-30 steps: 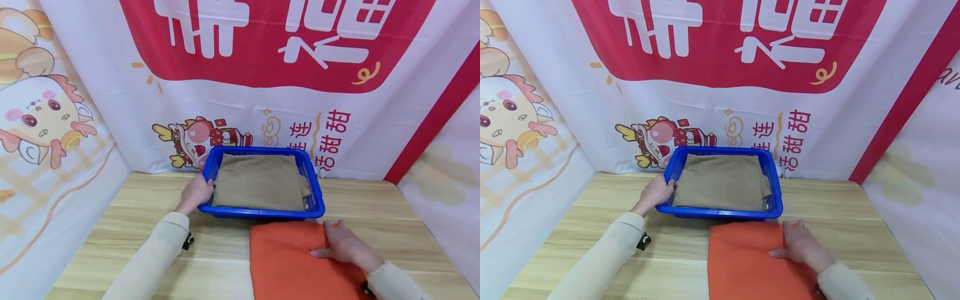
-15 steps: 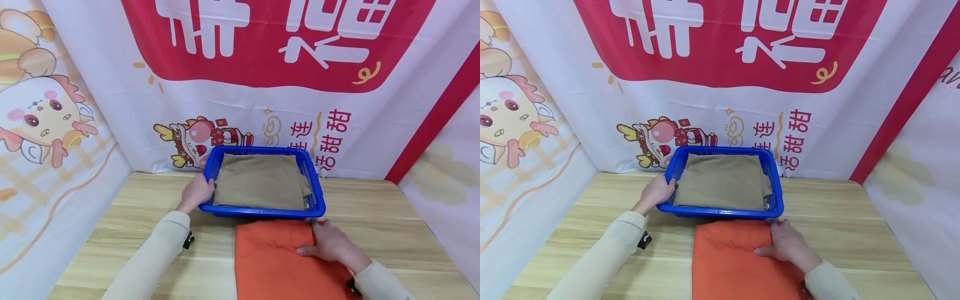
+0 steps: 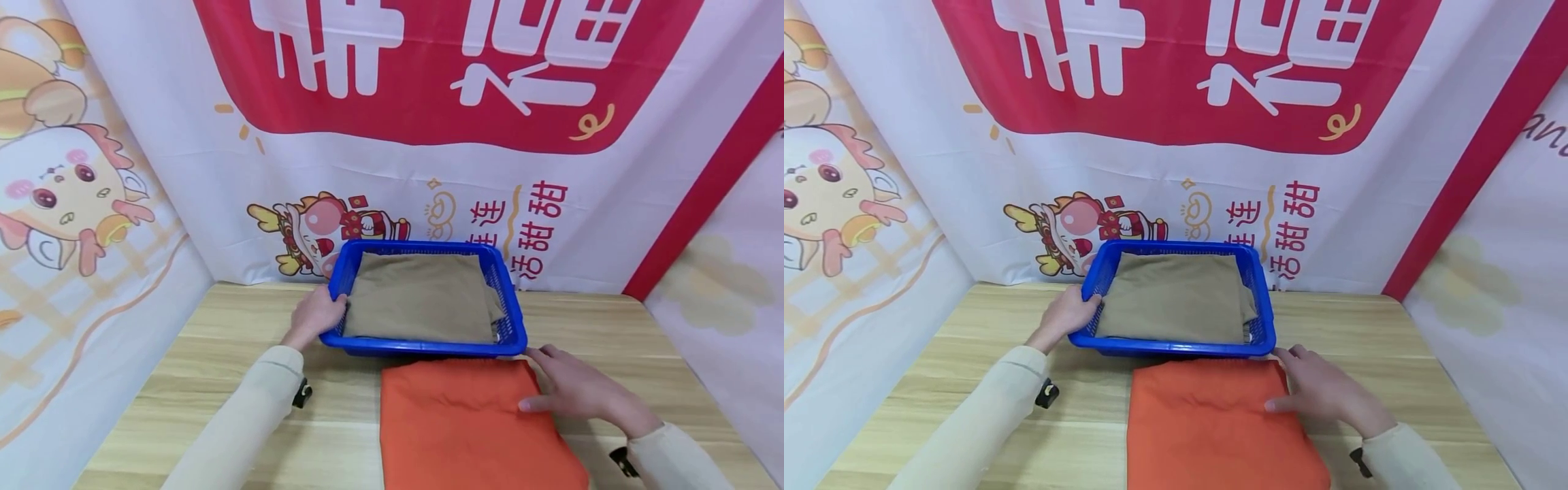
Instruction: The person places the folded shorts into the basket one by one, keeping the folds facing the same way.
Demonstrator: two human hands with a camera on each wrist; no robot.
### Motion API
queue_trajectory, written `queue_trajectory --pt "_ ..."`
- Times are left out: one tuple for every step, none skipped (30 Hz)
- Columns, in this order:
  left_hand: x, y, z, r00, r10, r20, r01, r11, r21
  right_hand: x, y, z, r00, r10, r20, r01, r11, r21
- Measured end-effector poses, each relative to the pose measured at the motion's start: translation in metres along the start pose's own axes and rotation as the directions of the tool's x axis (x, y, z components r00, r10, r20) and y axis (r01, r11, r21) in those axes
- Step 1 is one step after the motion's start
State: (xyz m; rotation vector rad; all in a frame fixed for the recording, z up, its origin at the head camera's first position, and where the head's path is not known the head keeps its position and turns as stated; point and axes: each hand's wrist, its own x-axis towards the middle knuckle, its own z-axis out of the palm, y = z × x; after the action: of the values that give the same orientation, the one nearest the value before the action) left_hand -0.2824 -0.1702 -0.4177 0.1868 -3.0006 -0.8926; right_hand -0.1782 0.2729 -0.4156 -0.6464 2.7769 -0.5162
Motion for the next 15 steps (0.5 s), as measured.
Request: queue_trajectory --pt "-0.001 -0.001 -0.001 1.0 0.007 0.0 -0.007 1.0 -0.004 0.0 0.003 0.0 1.0 -0.01 -0.012 0.01 1.0 0.004" --pt "-0.002 -0.003 -0.002 1.0 0.008 0.006 -0.008 1.0 -0.013 0.0 0.005 0.001 0.999 -0.019 -0.026 0.019 1.0 0.013" --pt "-0.003 -0.004 -0.004 1.0 0.011 0.012 -0.011 1.0 -0.025 0.001 0.007 0.003 0.999 -0.027 -0.036 0.028 0.999 0.022" --pt "-0.005 -0.004 -0.005 1.0 0.013 0.016 -0.012 0.999 -0.038 0.001 0.008 0.004 0.998 -0.036 -0.045 0.037 0.999 0.029" --pt "-0.007 -0.006 -0.007 1.0 0.013 0.019 -0.013 0.999 -0.052 0.002 0.01 0.006 0.998 -0.046 -0.049 0.048 0.998 0.034" --pt "-0.01 -0.007 -0.009 1.0 0.009 0.024 -0.007 0.997 -0.071 0.003 0.011 0.007 0.997 -0.056 -0.051 0.058 0.997 0.041" --pt "-0.013 -0.008 -0.01 1.0 0.001 0.025 0.001 0.996 -0.095 0.003 0.013 0.009 0.996 -0.069 -0.052 0.072 0.996 0.048" --pt "-0.017 -0.01 -0.012 1.0 -0.007 0.017 0.009 0.993 -0.119 0.004 0.013 0.011 0.996 -0.078 -0.05 0.08 0.995 0.06" --pt "-0.021 -0.011 -0.014 1.0 -0.013 0.001 0.013 0.99 -0.138 0.005 0.014 0.013 0.996 -0.08 -0.046 0.084 0.994 0.073" --pt "-0.025 -0.013 -0.015 1.0 -0.02 -0.016 0.018 0.987 -0.157 0.006 0.015 0.015 0.996 -0.083 -0.038 0.086 0.992 0.095" --pt "-0.029 -0.015 -0.016 0.999 -0.028 -0.033 0.022 0.984 -0.174 0.007 0.015 0.017 0.996 -0.083 -0.027 0.085 0.99 0.116" --pt "-0.033 -0.018 -0.018 0.998 -0.034 -0.046 0.025 0.982 -0.188 0.007 0.016 0.019 0.996 -0.084 -0.02 0.086 0.987 0.138" --pt "-0.037 -0.021 -0.019 0.998 -0.036 -0.06 0.024 0.981 -0.192 0.008 0.016 0.021 0.997 -0.082 -0.009 0.083 0.984 0.159" --pt "-0.04 -0.024 -0.019 0.997 -0.037 -0.068 0.023 0.982 -0.189 0.008 0.016 0.023 0.997 -0.082 -0.004 0.082 0.981 0.176" --pt "-0.044 -0.028 -0.019 0.997 -0.036 -0.068 0.023 0.983 -0.18 0.009 0.017 0.025 0.996 -0.085 0.0 0.084 0.979 0.184"
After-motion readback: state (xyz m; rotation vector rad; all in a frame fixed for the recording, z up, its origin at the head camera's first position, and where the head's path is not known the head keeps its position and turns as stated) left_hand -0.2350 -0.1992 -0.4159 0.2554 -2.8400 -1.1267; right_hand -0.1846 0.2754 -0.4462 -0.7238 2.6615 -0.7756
